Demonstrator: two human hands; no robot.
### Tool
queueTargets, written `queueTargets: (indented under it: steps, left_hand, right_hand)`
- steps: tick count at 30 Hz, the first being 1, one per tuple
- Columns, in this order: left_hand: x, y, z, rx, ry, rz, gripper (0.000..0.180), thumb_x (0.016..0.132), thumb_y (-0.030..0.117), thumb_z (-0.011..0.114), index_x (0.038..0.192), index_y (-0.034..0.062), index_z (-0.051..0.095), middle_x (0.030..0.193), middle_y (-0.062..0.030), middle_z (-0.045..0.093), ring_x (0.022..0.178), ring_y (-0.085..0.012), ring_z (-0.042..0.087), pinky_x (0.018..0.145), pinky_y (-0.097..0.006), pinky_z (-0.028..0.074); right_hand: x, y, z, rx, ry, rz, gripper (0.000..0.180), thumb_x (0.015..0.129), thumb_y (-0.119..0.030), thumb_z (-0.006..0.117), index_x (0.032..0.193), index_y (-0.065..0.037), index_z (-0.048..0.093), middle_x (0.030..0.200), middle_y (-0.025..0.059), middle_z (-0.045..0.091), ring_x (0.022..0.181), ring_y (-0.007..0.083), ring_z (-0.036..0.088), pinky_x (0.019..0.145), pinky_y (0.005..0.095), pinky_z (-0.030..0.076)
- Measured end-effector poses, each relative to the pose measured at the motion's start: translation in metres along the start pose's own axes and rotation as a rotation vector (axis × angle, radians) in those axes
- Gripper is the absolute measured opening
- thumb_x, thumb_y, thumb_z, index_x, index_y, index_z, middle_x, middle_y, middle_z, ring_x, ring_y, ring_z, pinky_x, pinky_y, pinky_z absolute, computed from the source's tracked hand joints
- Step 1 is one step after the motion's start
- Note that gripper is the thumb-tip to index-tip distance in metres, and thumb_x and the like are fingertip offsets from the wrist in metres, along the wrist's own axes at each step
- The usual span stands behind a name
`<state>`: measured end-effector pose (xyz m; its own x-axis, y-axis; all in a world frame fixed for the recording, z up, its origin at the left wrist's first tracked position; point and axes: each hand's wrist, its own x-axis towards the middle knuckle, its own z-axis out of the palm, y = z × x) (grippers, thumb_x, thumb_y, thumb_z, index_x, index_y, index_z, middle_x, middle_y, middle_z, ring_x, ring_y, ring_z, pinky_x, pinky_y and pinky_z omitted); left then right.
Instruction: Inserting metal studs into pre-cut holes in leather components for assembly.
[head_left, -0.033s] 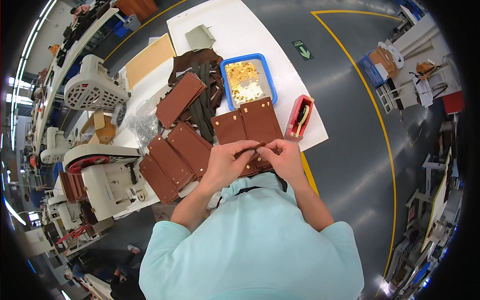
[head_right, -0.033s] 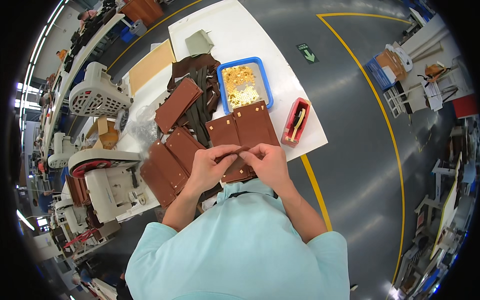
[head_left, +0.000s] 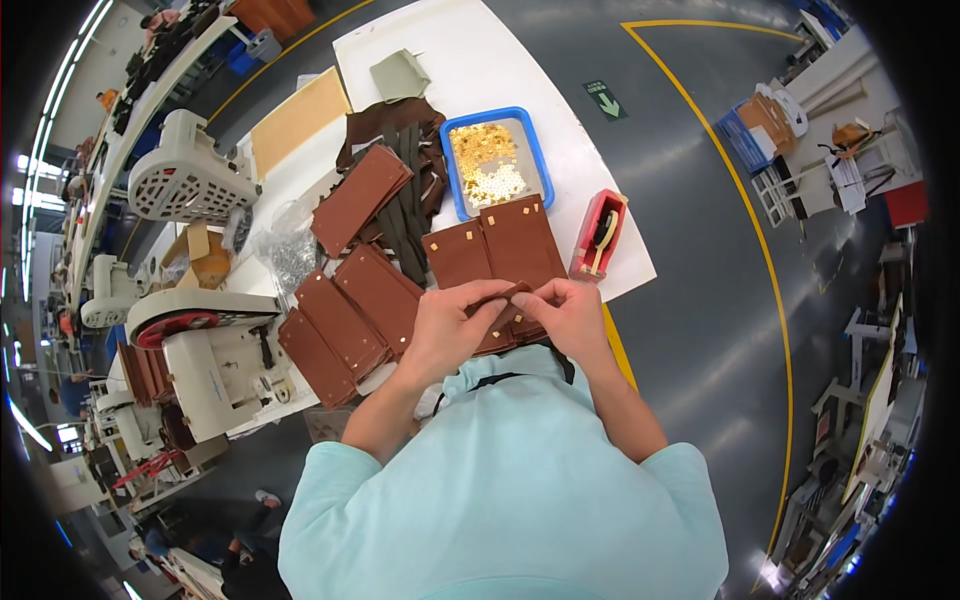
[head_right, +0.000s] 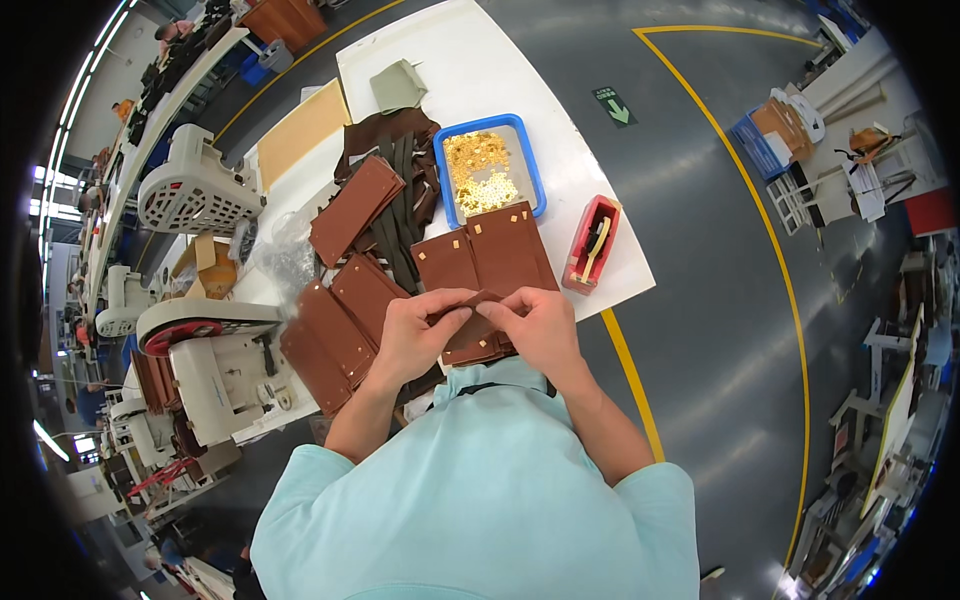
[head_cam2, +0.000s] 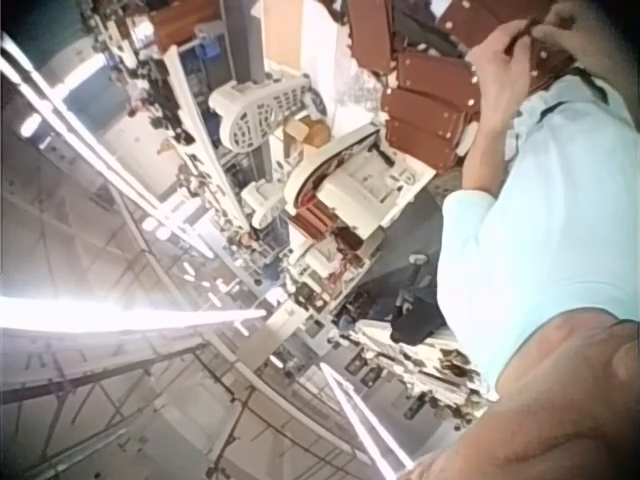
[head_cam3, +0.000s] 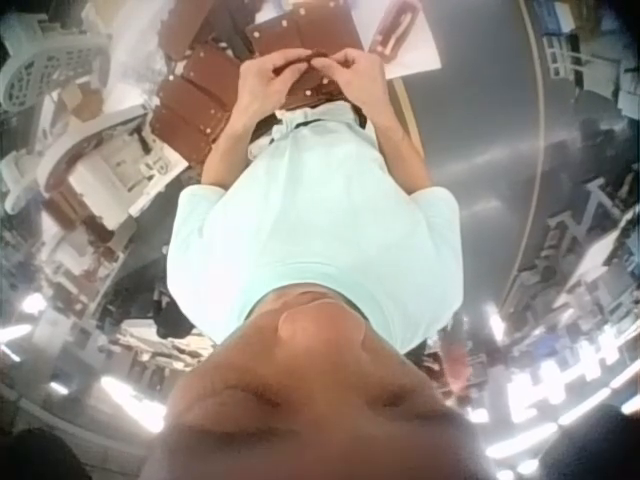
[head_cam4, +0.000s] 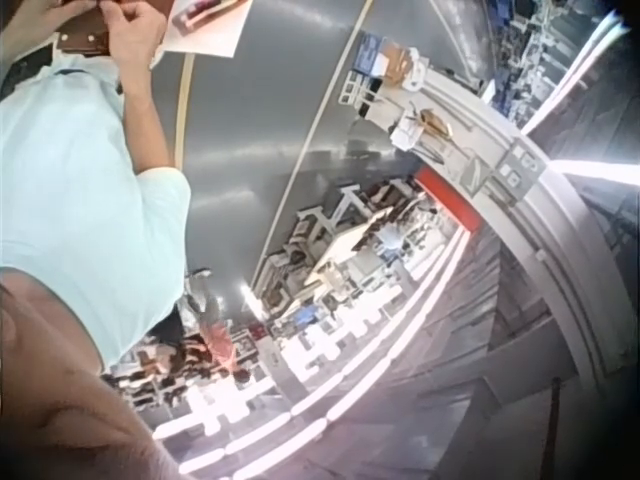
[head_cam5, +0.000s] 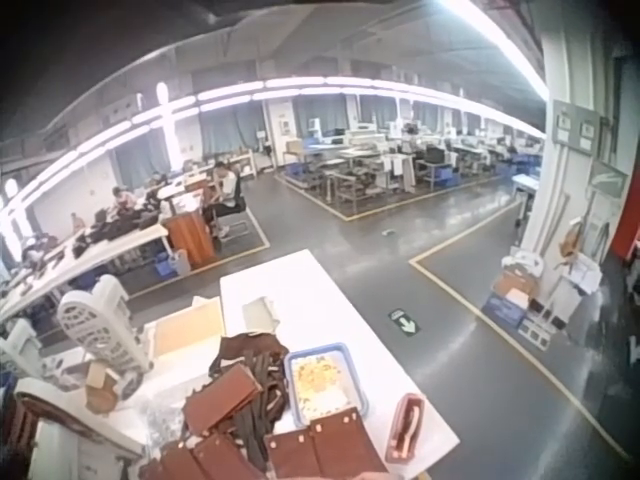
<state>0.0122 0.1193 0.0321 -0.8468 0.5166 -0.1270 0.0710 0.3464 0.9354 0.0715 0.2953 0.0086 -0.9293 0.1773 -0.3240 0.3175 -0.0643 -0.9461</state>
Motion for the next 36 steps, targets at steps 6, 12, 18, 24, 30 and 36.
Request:
queueTargets:
  steps: [6, 12, 18, 24, 30, 36]
  left_hand:
    - [0.009, -0.017, -0.019, -0.509, -0.015, -0.157, 0.023, 0.088, 0.002, 0.066, 0.110, -0.0023, 0.068, 0.098, -0.0068, 0.072, 0.084, -0.0109, 0.067, 0.074, -0.025, 0.055]
    - [0.025, -0.036, -0.036, -0.861, 0.114, -0.227, 0.026, 0.089, -0.003, 0.062, 0.115, -0.0043, 0.060, 0.104, -0.0102, 0.070, 0.088, -0.0139, 0.069, 0.077, -0.026, 0.057]
    - [0.023, -0.048, -0.053, -0.718, 0.251, -0.161, 0.032, 0.084, -0.004, 0.067, 0.116, -0.0028, 0.061, 0.100, -0.0070, 0.069, 0.087, -0.0131, 0.067, 0.080, -0.027, 0.055]
    - [0.014, -0.052, -0.064, -0.401, 0.034, -0.212, 0.023, 0.080, 0.000, 0.074, 0.102, -0.0012, 0.068, 0.092, -0.0037, 0.070, 0.082, -0.0095, 0.064, 0.076, -0.024, 0.053]
    - [0.015, -0.039, -0.062, 0.245, -0.229, -0.234, 0.021, 0.076, 0.012, 0.077, 0.093, 0.0013, 0.071, 0.073, -0.0064, 0.068, 0.070, -0.0117, 0.065, 0.067, -0.027, 0.051]
    - [0.022, -0.010, -0.005, 0.239, -0.355, -0.090, 0.028, 0.078, 0.015, 0.074, 0.103, 0.0036, 0.070, 0.088, -0.0119, 0.072, 0.077, -0.0215, 0.069, 0.071, -0.033, 0.053]
  right_hand:
    - [0.010, 0.025, -0.013, -0.100, 0.350, -0.217, 0.021, 0.089, -0.019, 0.072, 0.090, 0.002, 0.069, 0.078, 0.0032, 0.069, 0.072, 0.0080, 0.062, 0.064, 0.0250, 0.049]
    - [0.031, 0.064, -0.064, -0.033, -0.050, 0.012, 0.032, 0.095, -0.025, 0.062, 0.115, 0.001, 0.065, 0.096, 0.0022, 0.067, 0.092, 0.0090, 0.059, 0.081, 0.0274, 0.047]
    - [0.024, 0.074, -0.076, 0.221, -0.093, 0.101, 0.020, 0.091, -0.010, 0.065, 0.107, 0.003, 0.066, 0.090, 0.0052, 0.069, 0.078, 0.0104, 0.064, 0.073, 0.0240, 0.054]
    - [0.023, 0.077, -0.075, 0.365, 0.042, 0.067, 0.015, 0.089, -0.005, 0.066, 0.103, 0.002, 0.067, 0.091, 0.0064, 0.070, 0.076, 0.0113, 0.067, 0.069, 0.0249, 0.055]
    - [0.023, 0.068, -0.067, 0.334, 0.053, -0.082, 0.013, 0.091, -0.004, 0.064, 0.101, 0.002, 0.068, 0.091, 0.0049, 0.071, 0.080, 0.0093, 0.065, 0.075, 0.0232, 0.052]
    - [0.019, 0.051, -0.034, 0.190, -0.125, -0.151, 0.011, 0.091, -0.003, 0.064, 0.098, 0.002, 0.070, 0.093, 0.0045, 0.071, 0.079, 0.0087, 0.065, 0.073, 0.0222, 0.053]
